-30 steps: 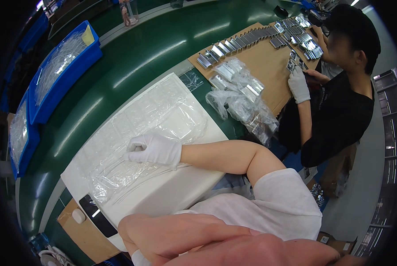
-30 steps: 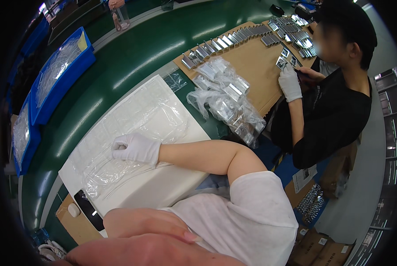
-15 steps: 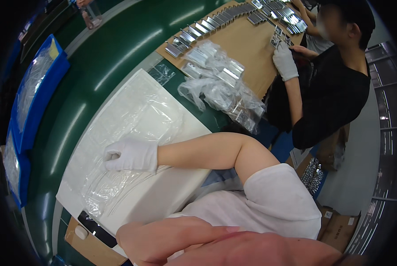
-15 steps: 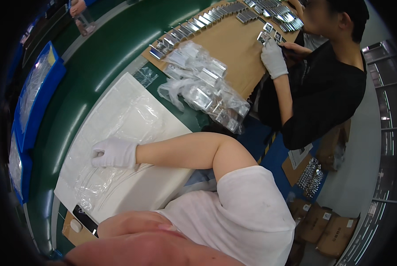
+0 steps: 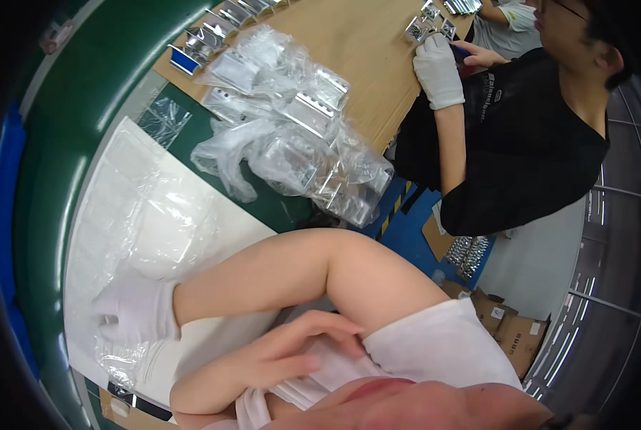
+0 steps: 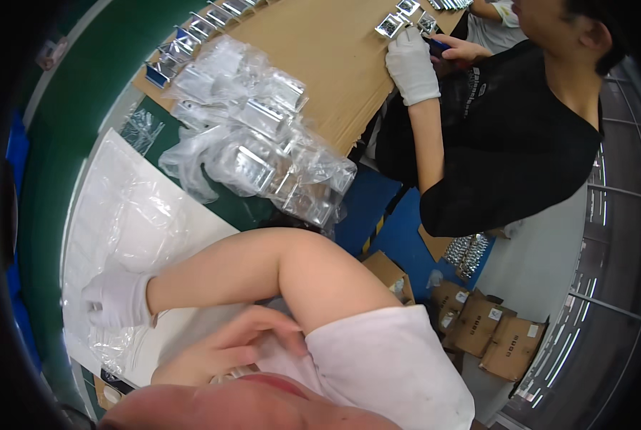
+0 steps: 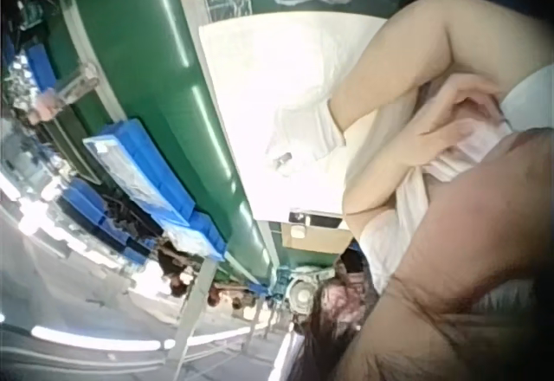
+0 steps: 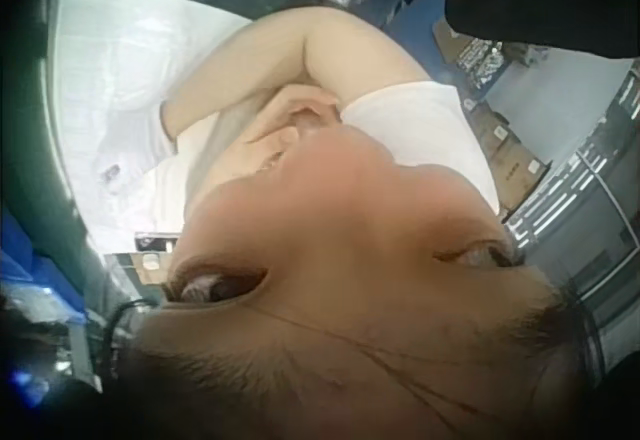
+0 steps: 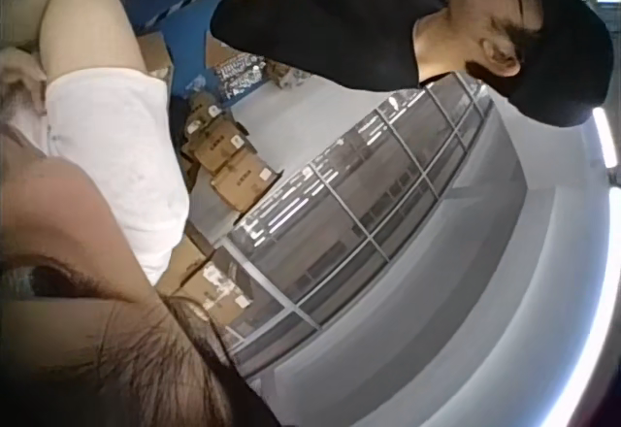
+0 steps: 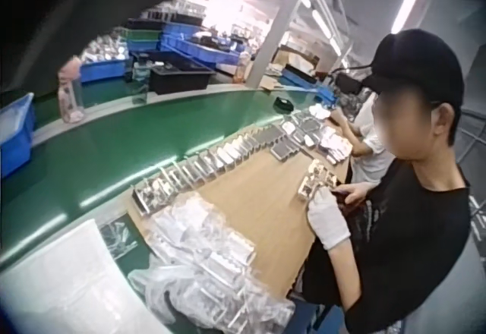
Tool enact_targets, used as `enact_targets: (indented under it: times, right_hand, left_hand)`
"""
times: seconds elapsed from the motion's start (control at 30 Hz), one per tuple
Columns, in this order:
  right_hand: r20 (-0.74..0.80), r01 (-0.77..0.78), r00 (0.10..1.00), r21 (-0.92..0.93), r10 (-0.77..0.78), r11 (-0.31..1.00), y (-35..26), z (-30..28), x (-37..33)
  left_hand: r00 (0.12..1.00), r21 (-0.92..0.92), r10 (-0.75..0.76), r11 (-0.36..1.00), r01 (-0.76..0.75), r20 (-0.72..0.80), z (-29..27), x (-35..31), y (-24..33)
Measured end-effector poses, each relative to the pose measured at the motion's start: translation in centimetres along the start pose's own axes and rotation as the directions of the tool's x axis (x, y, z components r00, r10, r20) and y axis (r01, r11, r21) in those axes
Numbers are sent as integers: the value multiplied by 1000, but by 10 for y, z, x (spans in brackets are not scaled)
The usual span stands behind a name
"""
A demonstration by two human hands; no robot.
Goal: The person assembles device components by picking clear plastic strips from the work surface and inserting them into black casing units by hand.
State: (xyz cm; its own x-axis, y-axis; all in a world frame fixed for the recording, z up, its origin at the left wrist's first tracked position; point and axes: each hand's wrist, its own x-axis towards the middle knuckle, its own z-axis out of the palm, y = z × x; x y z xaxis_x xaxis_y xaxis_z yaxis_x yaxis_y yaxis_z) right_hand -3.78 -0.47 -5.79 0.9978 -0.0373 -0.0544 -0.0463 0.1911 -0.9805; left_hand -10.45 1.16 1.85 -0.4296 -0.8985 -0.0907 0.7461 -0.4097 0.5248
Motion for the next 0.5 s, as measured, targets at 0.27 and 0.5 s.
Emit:
enact_targets:
  times: [0.27,0.5]
  right_hand:
    - [62,140,989,-102,-134,985,13,13,9]
    - [99,2,995,-2,-2,1000,-6,-5,11]
  left_hand:
    - [953,-74,138,990,-122,269,-57,43,-40]
    - [958,-12,92,996,-92,272,-64,37,-31]
